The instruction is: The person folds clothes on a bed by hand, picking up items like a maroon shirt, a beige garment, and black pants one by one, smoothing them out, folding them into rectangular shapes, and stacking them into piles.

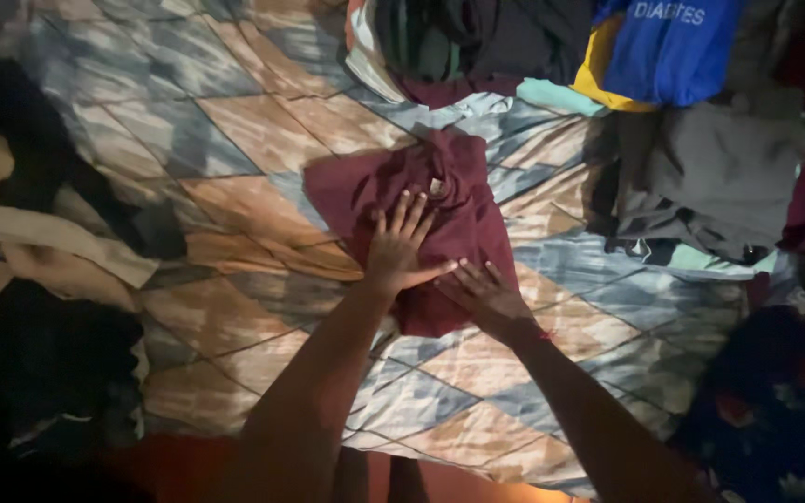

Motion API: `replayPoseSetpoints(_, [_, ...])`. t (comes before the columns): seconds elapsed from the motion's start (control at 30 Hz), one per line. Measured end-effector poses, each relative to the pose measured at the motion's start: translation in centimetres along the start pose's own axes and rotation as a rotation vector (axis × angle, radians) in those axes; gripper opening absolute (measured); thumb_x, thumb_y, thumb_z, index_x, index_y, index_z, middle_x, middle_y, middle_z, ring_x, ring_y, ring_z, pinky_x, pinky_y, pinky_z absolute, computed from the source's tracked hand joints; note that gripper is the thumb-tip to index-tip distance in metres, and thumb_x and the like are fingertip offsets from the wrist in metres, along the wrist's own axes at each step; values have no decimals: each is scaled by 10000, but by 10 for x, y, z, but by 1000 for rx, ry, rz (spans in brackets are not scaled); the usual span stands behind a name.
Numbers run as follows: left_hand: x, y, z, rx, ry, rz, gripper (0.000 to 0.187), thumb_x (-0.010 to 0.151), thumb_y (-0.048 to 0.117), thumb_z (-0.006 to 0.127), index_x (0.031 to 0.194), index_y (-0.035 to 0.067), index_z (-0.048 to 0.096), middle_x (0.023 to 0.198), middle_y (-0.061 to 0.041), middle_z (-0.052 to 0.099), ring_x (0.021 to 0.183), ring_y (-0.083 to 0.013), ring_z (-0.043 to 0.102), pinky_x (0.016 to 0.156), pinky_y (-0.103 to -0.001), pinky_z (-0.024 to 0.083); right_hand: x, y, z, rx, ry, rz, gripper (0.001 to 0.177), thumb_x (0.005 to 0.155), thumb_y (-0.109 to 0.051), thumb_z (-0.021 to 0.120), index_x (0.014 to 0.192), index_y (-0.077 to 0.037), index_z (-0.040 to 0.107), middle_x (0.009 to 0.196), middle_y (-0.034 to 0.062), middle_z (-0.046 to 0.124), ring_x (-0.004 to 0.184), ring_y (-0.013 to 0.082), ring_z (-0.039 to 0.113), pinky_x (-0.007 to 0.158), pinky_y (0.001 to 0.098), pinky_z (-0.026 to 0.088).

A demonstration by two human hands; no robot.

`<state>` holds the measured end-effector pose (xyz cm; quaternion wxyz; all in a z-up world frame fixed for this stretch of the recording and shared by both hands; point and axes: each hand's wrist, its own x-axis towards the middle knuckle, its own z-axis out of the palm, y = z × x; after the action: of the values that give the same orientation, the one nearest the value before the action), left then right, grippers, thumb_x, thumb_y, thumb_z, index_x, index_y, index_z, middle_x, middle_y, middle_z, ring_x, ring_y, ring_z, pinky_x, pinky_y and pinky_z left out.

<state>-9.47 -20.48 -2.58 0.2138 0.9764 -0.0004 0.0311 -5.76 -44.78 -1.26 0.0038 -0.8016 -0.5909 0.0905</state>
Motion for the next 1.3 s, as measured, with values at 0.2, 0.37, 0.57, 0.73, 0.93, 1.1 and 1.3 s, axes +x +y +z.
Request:
replayPoseSetpoints(0.2, [-19, -13, 30, -65, 94, 76, 988, 803, 792, 632, 1507, 109, 509, 1672, -168, 295, 1560, -389, 210, 1157, -731, 184, 0, -2, -17, 407, -20, -26, 562, 905, -187, 629, 1464, -222, 589, 1446, 105, 604, 1252, 314, 617, 1020, 478, 479])
replayPoseSetpoints(0.37, [-59, 12, 70, -111, -227, -1, 855, 938, 707, 554, 1547, 122, 422, 1641, -181, 289, 1527, -404, 178, 1172, -744, 146, 22, 3, -89, 336, -689, -9, 313, 980, -358, 647, 1208, -158, 726, 1106, 132, 763, 1020, 338, 712, 890, 470, 554])
replayPoseSetpoints(0.57, [-99, 28, 68, 200, -119, 182, 846, 853, 548, 594, 1580, 195, 345, 1625, -119, 283, 1442, -387, 243, 986, -675, 244, 117, 67, -109, 697, -587, -233, 367, 730, -421, 726, 970, -151, 791, 918, 88, 805, 859, 295, 765, 754, 446, 587])
replayPoseSetpoints(0.73, [-133, 21, 28, -33, -90, -8, 774, 838, 456, 648, 1508, 158, 401, 1476, -144, 400, 1324, -387, 386, 997, -600, 335, 178, 42, -48, 102, -193, -183, 345, 870, -423, 678, 1067, -143, 722, 1204, 107, 667, 1187, 320, 564, 985, 557, 375])
replayPoseSetpoints(0.93, [-141, -24, -19, -461, 192, -336, 690, 820, 345, 713, 1422, 113, 468, 1297, -173, 541, 1182, -389, 559, 1011, -510, 444, 137, -32, -29, 204, 346, 203, 410, 1018, -496, 563, 1253, -166, 623, 1626, 98, 464, 1592, 326, 299, 1271, 671, 113])
replayPoseSetpoints(1.1, [-170, -72, -23, 308, 28, -296, 527, 871, 288, 612, 1327, 33, 549, 1339, -224, 590, 1192, -400, 586, 985, -531, 469, 89, -59, -64, 242, 105, 263, 877, 851, -725, 595, 1575, -272, 393, 1672, 66, 301, 1571, 343, 160, 1154, 776, 44])
replayPoseSetpoints(1.3, [-174, -61, -9, 333, 226, -151, 539, 937, 300, 548, 1411, 46, 515, 1459, -237, 551, 1280, -392, 549, 1040, -537, 447, 104, -42, -64, 264, -215, 290, 1132, 672, -822, 690, 1585, -298, 272, 1692, 70, 168, 1582, 361, 85, 1139, 782, 42])
